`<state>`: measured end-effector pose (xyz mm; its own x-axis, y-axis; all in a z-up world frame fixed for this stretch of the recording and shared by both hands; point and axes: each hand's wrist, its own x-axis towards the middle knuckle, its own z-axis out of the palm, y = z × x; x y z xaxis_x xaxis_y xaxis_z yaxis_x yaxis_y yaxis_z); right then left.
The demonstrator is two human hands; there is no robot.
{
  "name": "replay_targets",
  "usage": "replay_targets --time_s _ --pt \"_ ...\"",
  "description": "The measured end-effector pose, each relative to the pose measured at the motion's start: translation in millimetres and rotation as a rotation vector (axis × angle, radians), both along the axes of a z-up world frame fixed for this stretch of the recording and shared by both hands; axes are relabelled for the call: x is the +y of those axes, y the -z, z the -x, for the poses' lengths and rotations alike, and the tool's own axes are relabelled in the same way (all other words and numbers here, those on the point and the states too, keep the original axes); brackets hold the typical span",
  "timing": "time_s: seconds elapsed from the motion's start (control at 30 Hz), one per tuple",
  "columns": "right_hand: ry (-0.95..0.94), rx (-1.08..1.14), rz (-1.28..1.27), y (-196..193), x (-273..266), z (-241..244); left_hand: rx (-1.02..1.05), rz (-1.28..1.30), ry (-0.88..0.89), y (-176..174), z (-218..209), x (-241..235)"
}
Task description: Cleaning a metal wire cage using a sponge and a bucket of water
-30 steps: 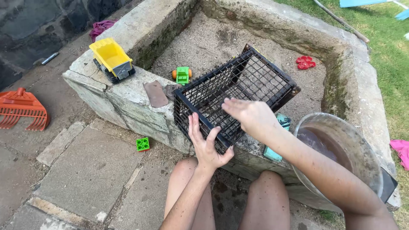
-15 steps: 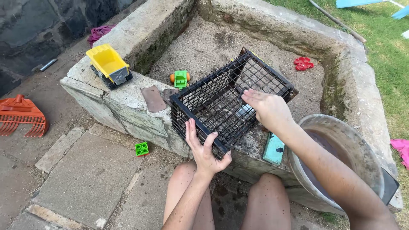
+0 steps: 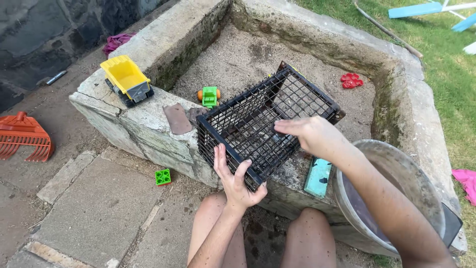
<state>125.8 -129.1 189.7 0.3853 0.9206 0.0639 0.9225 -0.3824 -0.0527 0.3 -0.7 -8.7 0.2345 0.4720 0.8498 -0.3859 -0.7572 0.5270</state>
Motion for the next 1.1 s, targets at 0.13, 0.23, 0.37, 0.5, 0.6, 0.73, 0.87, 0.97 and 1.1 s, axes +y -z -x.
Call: replay_targets --time_s 0.13,0.23,0.37,0.5,0.6,0.73,0.87,0.97,1.1 --pt "0.097 -0.079 -0.127 43 -3 -106 -0.012 -0.014 -0.001 1 -1 0" --pt "0.208 -0.163 -0.066 65 3 -156 -0.007 -0.011 -0.005 1 -1 -1" --pt "0.173 -0.296 -0.161 72 26 -105 0.002 0.008 0.006 -1 -1 0" --pt "-0.043 -0.292 -0.094 35 40 -9 0.023 0.006 0.016 4 -1 -1" --pt "0.04 -0.494 0.003 43 27 -60 0.031 0.008 0.017 -1 -1 0" --pt "0.173 -0.475 0.025 47 3 -102 0.014 0.016 0.011 8 -3 -5" --pt "0.138 -0.466 -0.016 53 16 -63 0.014 0.014 0.015 4 -5 -2" --pt "0.107 -0.517 -0.028 58 5 -93 0.013 0.012 0.007 3 -5 -2" --pt "0.206 -0.512 -0.05 53 4 -98 0.0 0.004 0.008 2 -5 -2"
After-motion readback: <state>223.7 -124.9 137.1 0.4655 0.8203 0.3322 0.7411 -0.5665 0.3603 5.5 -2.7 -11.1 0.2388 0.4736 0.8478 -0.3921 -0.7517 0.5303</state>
